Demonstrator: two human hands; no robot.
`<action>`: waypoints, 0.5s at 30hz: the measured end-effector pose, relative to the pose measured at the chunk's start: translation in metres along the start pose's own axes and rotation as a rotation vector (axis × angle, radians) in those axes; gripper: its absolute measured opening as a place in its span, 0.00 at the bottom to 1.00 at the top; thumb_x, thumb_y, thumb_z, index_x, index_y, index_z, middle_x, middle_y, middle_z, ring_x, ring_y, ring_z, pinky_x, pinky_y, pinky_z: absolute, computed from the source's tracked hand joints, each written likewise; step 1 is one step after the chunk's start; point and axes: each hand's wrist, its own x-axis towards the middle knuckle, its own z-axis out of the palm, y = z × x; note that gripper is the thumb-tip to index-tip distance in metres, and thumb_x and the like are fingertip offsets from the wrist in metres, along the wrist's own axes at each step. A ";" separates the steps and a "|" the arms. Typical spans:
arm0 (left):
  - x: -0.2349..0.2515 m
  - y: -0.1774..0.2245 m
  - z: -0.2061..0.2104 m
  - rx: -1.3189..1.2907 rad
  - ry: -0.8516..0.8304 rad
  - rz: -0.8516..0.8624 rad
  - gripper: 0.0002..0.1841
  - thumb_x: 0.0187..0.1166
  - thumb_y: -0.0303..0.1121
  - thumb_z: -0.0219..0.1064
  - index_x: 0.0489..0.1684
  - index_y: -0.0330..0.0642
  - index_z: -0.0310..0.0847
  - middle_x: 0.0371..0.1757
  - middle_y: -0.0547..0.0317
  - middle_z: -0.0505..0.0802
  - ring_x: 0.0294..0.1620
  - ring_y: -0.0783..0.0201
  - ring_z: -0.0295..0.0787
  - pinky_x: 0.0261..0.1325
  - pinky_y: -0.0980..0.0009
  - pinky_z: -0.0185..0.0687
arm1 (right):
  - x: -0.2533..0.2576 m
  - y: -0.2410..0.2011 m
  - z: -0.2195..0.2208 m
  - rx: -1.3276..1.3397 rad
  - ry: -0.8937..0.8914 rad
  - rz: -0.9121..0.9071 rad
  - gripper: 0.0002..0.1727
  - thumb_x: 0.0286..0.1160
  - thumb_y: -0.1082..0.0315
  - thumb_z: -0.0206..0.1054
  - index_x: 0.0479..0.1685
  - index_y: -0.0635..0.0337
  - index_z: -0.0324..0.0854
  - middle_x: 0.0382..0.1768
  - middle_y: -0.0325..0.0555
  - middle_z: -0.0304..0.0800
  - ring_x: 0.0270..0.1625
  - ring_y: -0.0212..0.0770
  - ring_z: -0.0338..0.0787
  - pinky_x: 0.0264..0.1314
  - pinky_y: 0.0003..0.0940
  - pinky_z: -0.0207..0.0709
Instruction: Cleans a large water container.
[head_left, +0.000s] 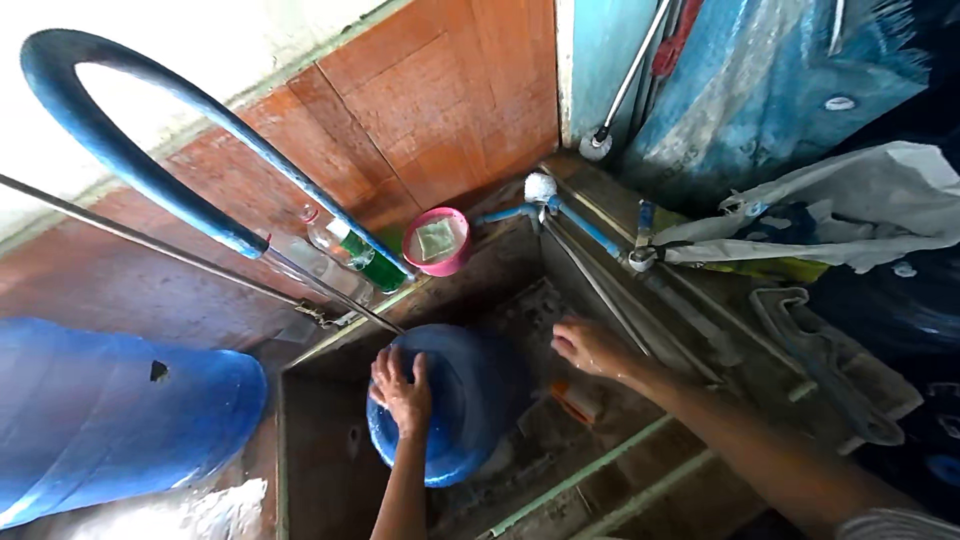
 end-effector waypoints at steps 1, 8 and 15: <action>0.001 0.006 0.003 -0.061 -0.022 0.125 0.25 0.84 0.41 0.58 0.70 0.29 0.81 0.80 0.29 0.77 0.85 0.28 0.63 0.82 0.25 0.44 | 0.005 0.003 -0.012 -0.022 0.063 -0.006 0.20 0.90 0.64 0.55 0.60 0.73 0.83 0.60 0.69 0.85 0.67 0.64 0.86 0.72 0.58 0.74; 0.006 0.073 0.038 -0.404 -0.331 0.278 0.19 0.77 0.33 0.71 0.58 0.26 0.86 0.70 0.35 0.87 0.76 0.45 0.79 0.86 0.50 0.64 | 0.042 0.076 -0.086 -0.169 0.479 -0.027 0.14 0.84 0.70 0.63 0.55 0.73 0.86 0.67 0.69 0.84 0.71 0.67 0.84 0.75 0.66 0.72; -0.042 0.110 0.034 0.163 -0.542 0.300 0.51 0.67 0.51 0.78 0.91 0.36 0.57 0.93 0.29 0.51 0.95 0.34 0.43 0.91 0.36 0.34 | 0.028 0.145 -0.089 -0.344 0.621 0.086 0.23 0.90 0.60 0.58 0.50 0.76 0.87 0.62 0.73 0.87 0.76 0.72 0.78 0.83 0.69 0.58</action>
